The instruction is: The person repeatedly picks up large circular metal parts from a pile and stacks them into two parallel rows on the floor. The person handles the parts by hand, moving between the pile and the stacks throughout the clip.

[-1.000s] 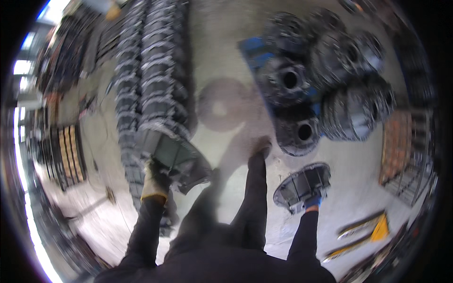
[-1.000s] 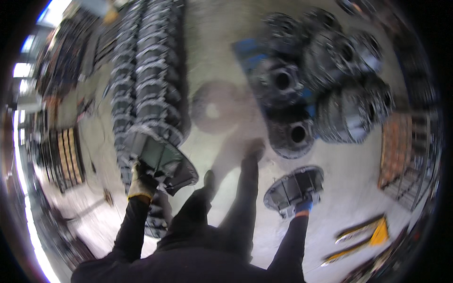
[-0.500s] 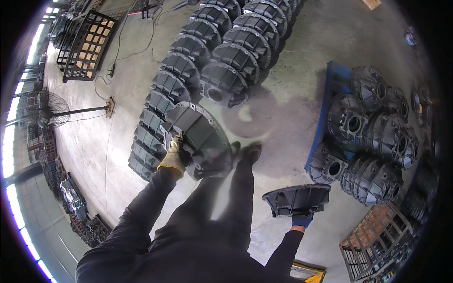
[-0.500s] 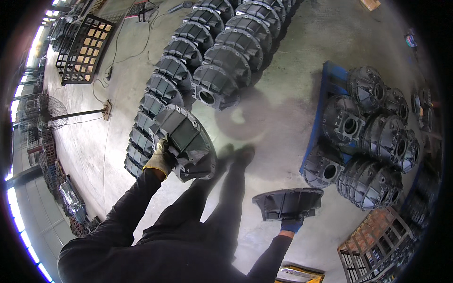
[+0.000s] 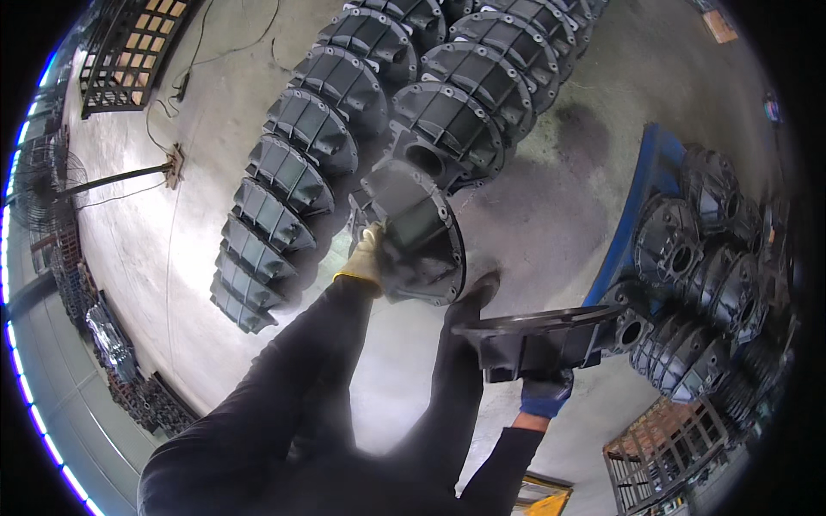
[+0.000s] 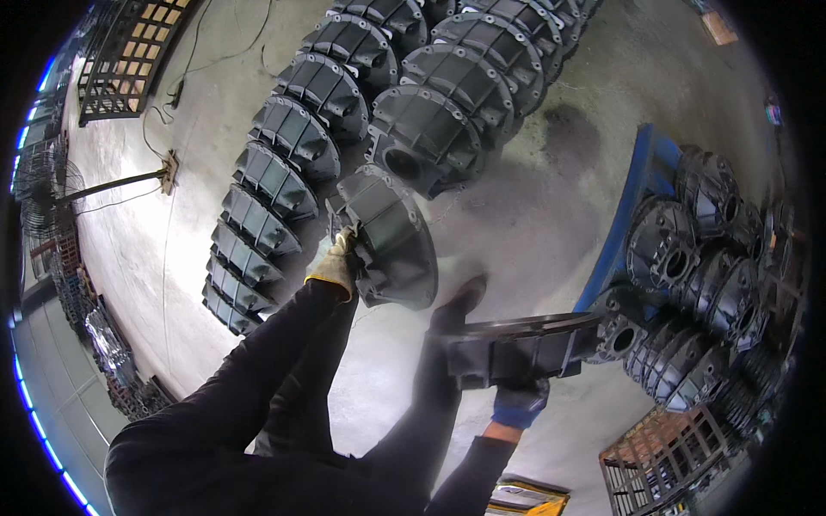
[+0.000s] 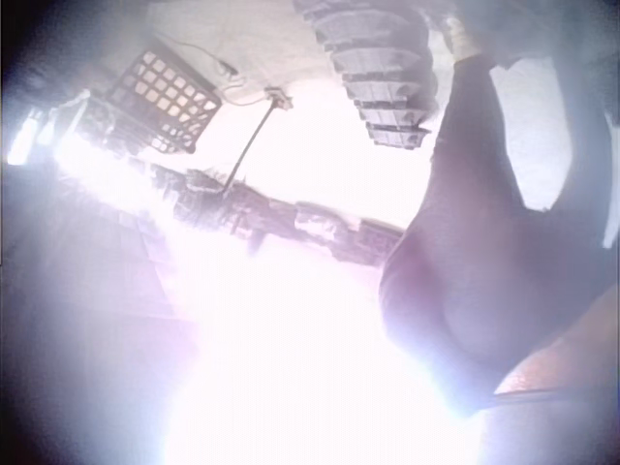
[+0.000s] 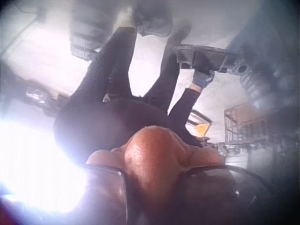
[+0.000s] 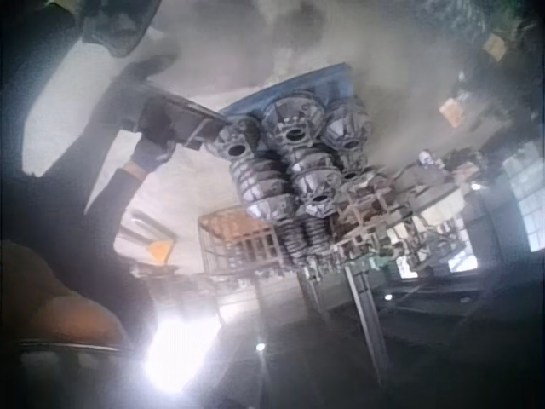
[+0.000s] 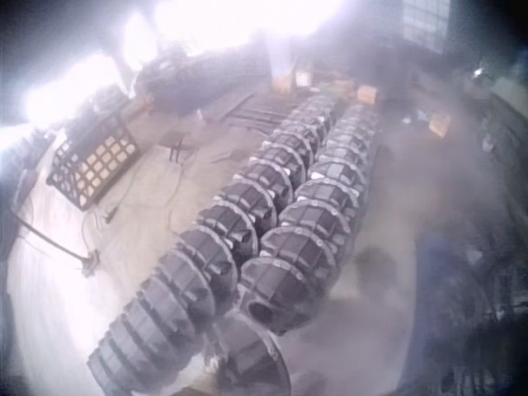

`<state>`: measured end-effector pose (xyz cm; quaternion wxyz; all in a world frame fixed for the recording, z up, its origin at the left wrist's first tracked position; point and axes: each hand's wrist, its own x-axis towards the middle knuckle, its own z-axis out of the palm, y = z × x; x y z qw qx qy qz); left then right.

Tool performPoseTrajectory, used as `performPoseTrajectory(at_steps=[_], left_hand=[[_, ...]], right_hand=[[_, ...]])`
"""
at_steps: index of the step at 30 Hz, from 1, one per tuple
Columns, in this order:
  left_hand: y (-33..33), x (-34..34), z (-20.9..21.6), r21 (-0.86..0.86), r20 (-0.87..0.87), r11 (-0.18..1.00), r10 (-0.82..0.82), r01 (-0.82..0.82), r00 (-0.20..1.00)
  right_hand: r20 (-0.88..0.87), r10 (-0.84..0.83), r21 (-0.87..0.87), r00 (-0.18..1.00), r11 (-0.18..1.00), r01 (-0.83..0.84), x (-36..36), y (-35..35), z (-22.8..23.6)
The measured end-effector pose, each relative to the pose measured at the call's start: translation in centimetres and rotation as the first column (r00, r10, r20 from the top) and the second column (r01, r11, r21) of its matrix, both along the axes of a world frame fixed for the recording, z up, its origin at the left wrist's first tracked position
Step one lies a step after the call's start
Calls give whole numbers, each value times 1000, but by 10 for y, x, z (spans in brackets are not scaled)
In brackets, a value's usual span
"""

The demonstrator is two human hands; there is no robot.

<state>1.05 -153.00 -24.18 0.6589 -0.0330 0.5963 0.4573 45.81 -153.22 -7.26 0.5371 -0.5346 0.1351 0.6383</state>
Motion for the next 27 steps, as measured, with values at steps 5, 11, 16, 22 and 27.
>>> performPoseTrajectory(at_steps=[5, 11, 16, 22, 27], left_hand=[[42, 3, -51, 178, -688, 817, -295, 548, 663], [76, 3, -92, 318, -401, 885, -199, 340, 894], [87, 1, -124, 187, -236, 968, -122, 168, 964], [85, 0, -112, 43, -210, 984, -160, 173, 965], [88, 2, -109, -3, -185, 986, -163, 165, 969]], right_hand=[[-167, 15, -61, 986, 998, -25, -67, -7, -23], [-178, 133, -130, 975, 979, -157, -130, -15, -68], [138, 463, -298, 876, 863, -409, -164, -32, -99], [-200, 76, -285, 977, 949, -132, -168, -35, -110], [187, 460, -293, 868, 869, -398, -169, -35, -109]])
